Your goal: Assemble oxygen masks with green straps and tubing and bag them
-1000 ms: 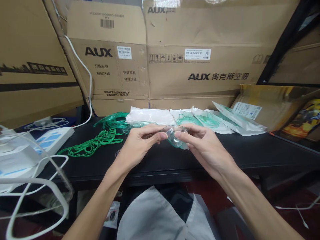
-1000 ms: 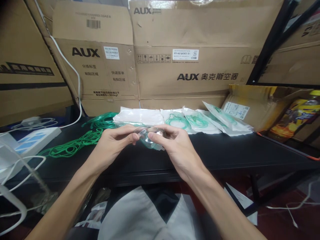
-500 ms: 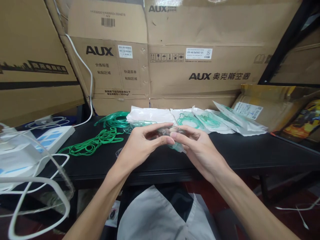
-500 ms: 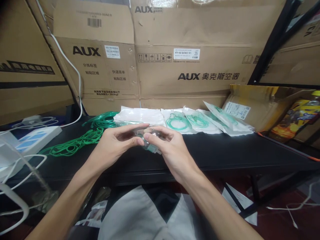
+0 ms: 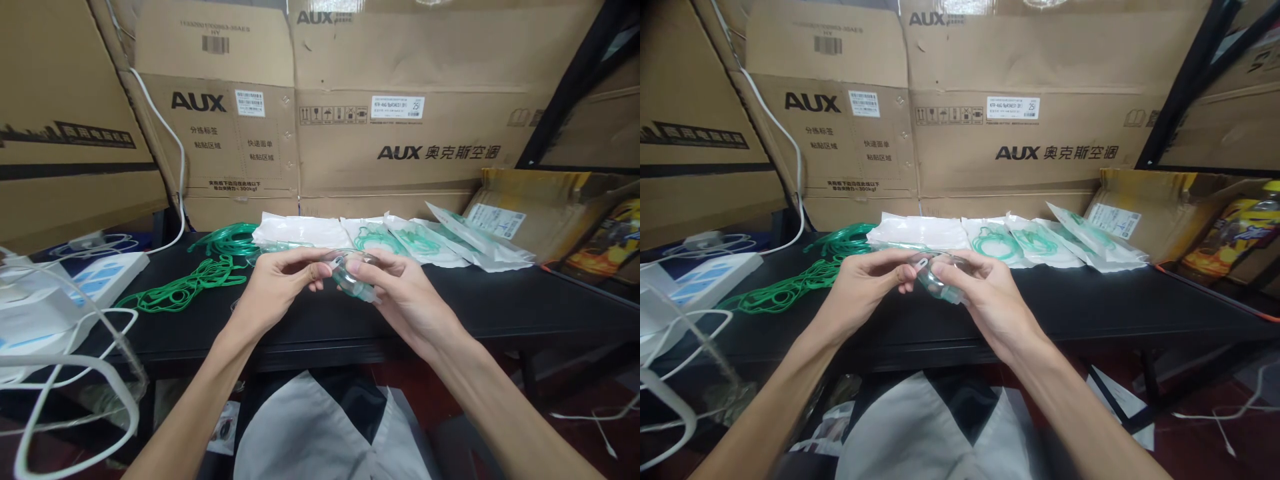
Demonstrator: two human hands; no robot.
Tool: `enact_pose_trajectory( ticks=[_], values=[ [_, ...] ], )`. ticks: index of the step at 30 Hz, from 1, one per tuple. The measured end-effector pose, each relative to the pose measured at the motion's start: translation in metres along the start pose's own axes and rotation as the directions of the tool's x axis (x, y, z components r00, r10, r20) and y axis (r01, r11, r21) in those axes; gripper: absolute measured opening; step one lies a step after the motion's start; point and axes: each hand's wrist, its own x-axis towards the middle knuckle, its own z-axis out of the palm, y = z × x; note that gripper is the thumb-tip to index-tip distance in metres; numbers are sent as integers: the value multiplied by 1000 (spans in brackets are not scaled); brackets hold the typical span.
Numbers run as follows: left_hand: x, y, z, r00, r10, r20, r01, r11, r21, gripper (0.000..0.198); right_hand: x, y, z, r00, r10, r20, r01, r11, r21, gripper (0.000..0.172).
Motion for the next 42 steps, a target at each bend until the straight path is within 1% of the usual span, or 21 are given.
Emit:
enact_pose_trajectory(
  ticks=[3,7,12,17,20,24,28,34,36,38,42],
  values=[
    [-1,5,0,1000,24,17,-25,998,63,19,-2,1,1,996,-72,-47,67,993,-96,7],
    [-2,10,-3,998,60,32,-64,988,140,19,-2,4,2,979,-175,-106,144,958,-248,12],
    [-3,12,-5,997,70,36,-76,969,236,18,-1,4,1,965,-234,-121,174,911,-374,10],
    [-5,15,-7,997,64,34,-72,926,370,22,-2,1,-2,976,-189,-110,127,900,-418,14],
    [-6,15,-7,998,59,38,-70,918,391,21,-2,-2,-4,983,-156,-97,98,892,-442,19],
    [-5,15,-7,998,32,46,-48,918,393,19,-3,-8,-7,992,-115,-48,80,884,-460,19],
    [-5,15,-6,999,15,44,-31,922,385,19,-4,-11,-7,992,-122,-31,91,867,-490,17],
    [-6,18,-7,998,31,46,-47,915,401,20,-4,-9,-4,970,-241,-26,186,809,-558,11],
    [-6,19,-7,998,26,49,-44,914,402,21,-4,-9,-4,973,-229,-25,176,809,-561,12],
    [-6,21,-7,998,14,56,-35,913,407,20,-4,-10,-6,982,-191,-16,149,816,-558,14],
    [-6,23,-7,997,-12,81,-24,905,424,16,-3,-13,-10,990,-141,22,128,810,-572,17]
  ],
)
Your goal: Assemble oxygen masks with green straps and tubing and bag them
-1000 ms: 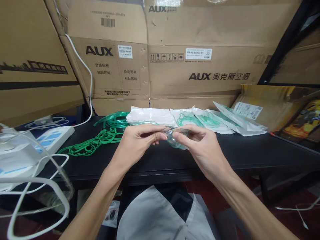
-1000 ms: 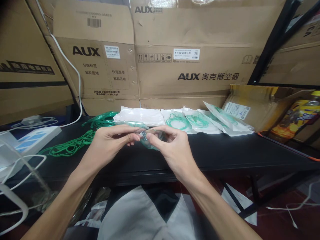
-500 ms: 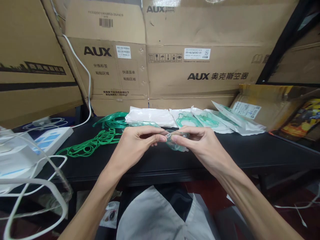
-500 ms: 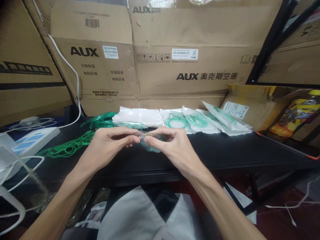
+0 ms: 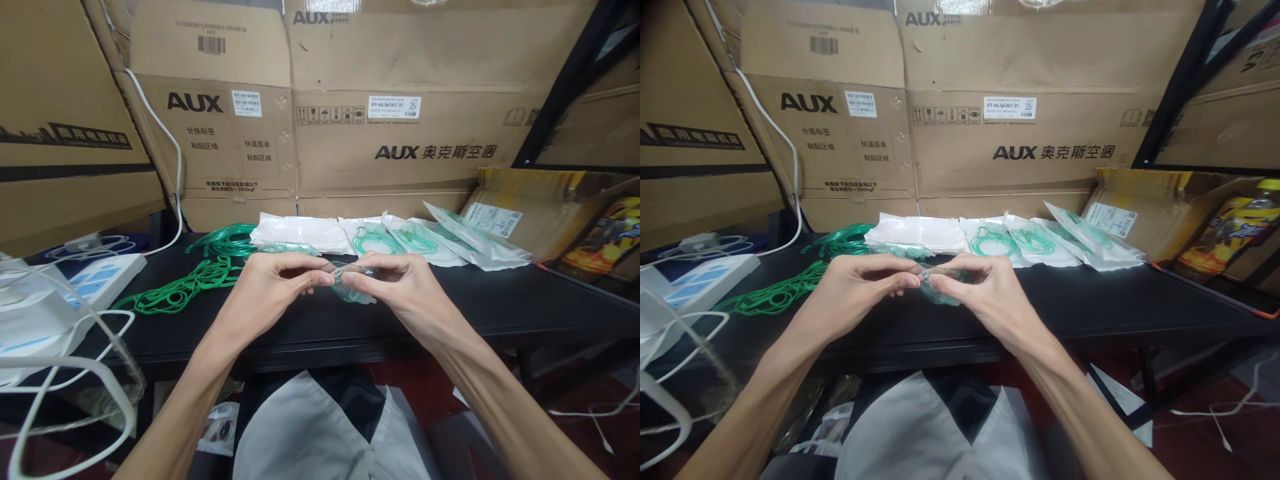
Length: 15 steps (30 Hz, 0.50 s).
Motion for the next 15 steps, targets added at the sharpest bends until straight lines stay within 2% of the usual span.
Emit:
enact_pose_trajectory(
  ticks=[9,12,15],
  values=[
    [0,-2,-4,997,27,78,-30,999,40,18,2,2,-3,995,56,84,-65,993,101,16],
    [-1,-1,-4,994,64,89,-72,993,94,21,3,1,-4,992,53,119,-70,987,146,15],
    [-1,1,-1,991,120,66,-129,980,154,23,4,2,-3,994,40,105,-62,976,211,14]
  ],
)
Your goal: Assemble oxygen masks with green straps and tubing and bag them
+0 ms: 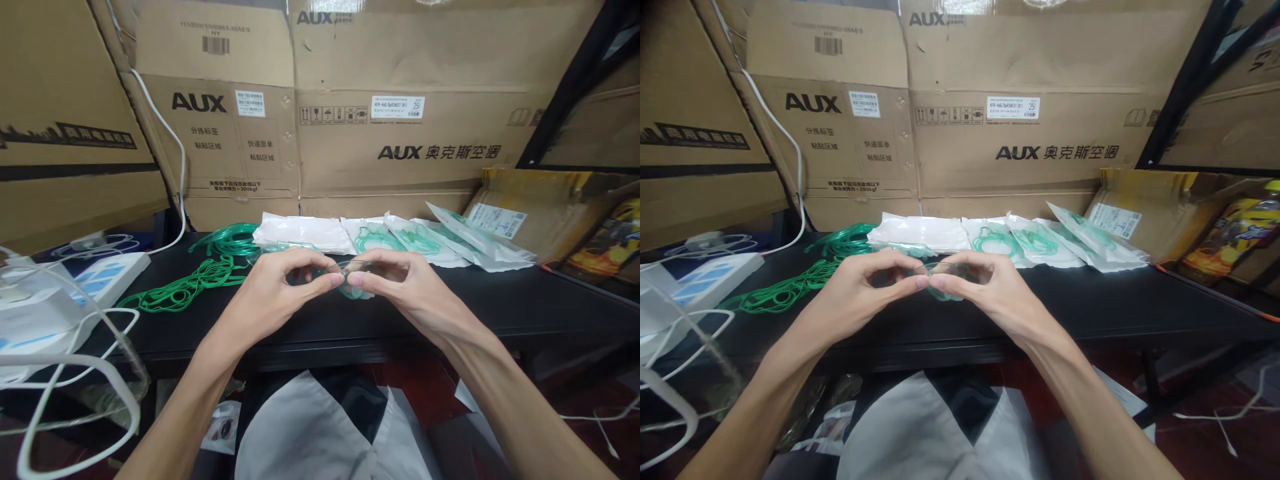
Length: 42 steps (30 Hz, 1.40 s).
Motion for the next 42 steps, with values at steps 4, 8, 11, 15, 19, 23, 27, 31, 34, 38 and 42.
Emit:
enact_pose_trajectory(
  ticks=[4,8,11,15,19,23,27,31,34,38,42],
  values=[
    [2,3,6,996,78,-42,-79,997,-25,22,3,6,6,998,61,-8,-57,960,275,15],
    [4,1,10,997,79,7,-74,953,-292,20,3,10,13,995,73,62,-94,873,479,15],
    [3,-1,10,999,31,43,-9,898,-440,17,2,9,15,996,43,84,-78,874,480,17],
    [2,1,8,999,27,40,-10,922,-386,14,1,8,14,998,-2,55,-19,926,377,16],
    [3,2,9,998,24,58,1,921,-389,14,1,9,14,999,-3,41,-11,942,334,14],
    [4,2,12,999,26,48,-2,897,-442,15,1,10,14,1000,-7,11,3,948,319,12],
    [3,2,14,999,39,27,-23,891,-453,14,2,14,13,1000,-20,13,14,946,322,10],
    [3,1,16,999,37,24,-24,900,-434,13,4,20,13,1000,-22,6,19,941,338,11],
    [2,0,16,1000,11,23,0,913,-408,14,4,23,15,1000,-14,10,9,936,351,10],
    [2,-3,15,1000,-10,29,21,926,-378,16,3,25,19,1000,-2,13,-2,938,347,10],
    [3,-6,13,997,-38,60,57,932,-359,19,3,25,19,998,35,49,-51,925,378,11]
  ],
)
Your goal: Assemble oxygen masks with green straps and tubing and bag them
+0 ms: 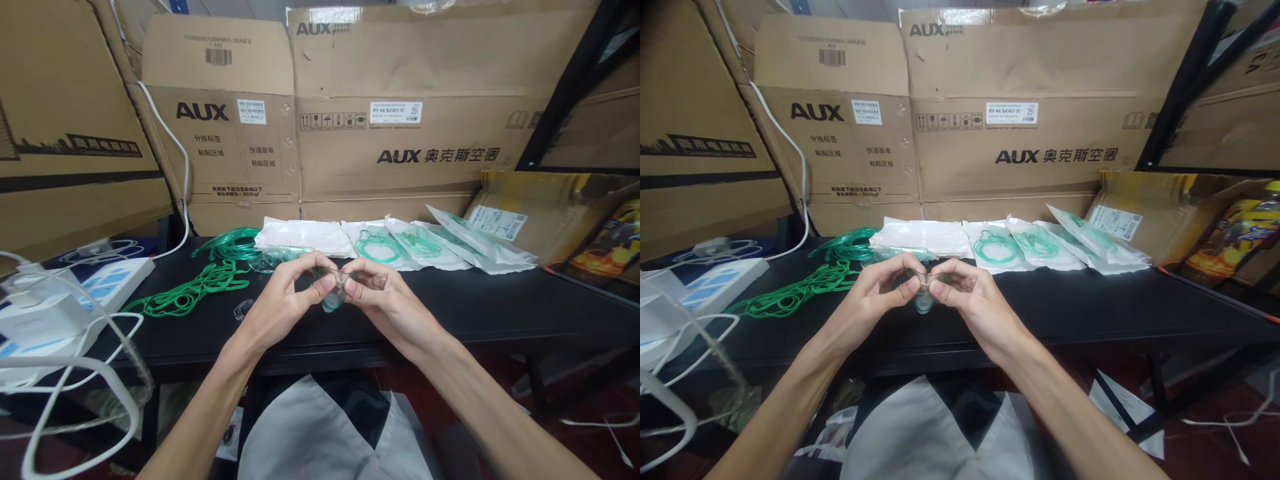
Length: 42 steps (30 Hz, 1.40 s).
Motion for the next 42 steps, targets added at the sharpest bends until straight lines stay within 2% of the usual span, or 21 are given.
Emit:
enact_pose_trajectory(
  ticks=[3,5,7,8,10,12,14,16,19,21,24,26,28,30,33,36,42],
  values=[
    [2,-2,0,999,-43,22,43,999,-26,21,1,-3,-4,999,40,-25,-41,998,-41,16],
    [2,-4,1,996,-86,27,88,995,-55,21,2,-4,-8,992,29,-121,-50,983,-178,24],
    [1,-6,1,989,-148,8,149,985,-85,23,3,-5,-11,982,-25,-186,-42,938,-345,40],
    [0,-6,1,985,-175,3,174,980,-92,24,3,-5,-12,984,-50,-171,-28,906,-423,45],
    [-3,-5,-2,979,-203,18,203,978,-36,27,3,-5,-12,995,-69,-74,13,814,-580,43],
    [-8,-4,-7,977,-210,46,200,967,158,31,2,-4,-13,998,-56,9,45,678,-734,34],
    [-13,-3,-16,977,-214,21,188,896,402,34,1,-1,-18,999,-43,19,39,528,-848,33],
    [-16,-5,-29,977,-206,-56,201,793,576,33,-2,3,-28,1000,-10,-7,-3,406,-914,39],
    [-22,-9,-59,955,-210,-208,296,638,711,29,-5,10,-45,998,67,-13,-32,289,-957,45],
    [-28,-10,-85,921,-243,-305,389,530,754,28,-4,12,-48,999,38,13,3,247,-969,45],
    [-41,-10,-123,868,-283,-409,494,408,768,26,6,6,-31,992,-98,79,97,202,-975,41],
    [-50,-11,-143,847,-240,-474,530,335,779,27,19,-1,-5,975,-132,178,200,183,-963,34],
    [-57,-15,-155,836,-212,-506,548,267,793,28,35,-8,26,940,-128,317,336,179,-925,30],
    [-60,-23,-159,825,-258,-503,557,213,803,31,52,-9,54,889,-109,445,458,177,-871,25],
    [-60,-35,-157,805,-334,-489,563,175,808,40,73,-2,81,836,-82,543,548,181,-816,23],
    [-59,-44,-155,801,-346,-489,567,177,804,39,88,11,89,835,-43,549,544,215,-811,24],
    [-58,-50,-158,799,-344,-493,577,210,789,40,110,23,87,853,7,523,504,254,-826,22]
  ],
)
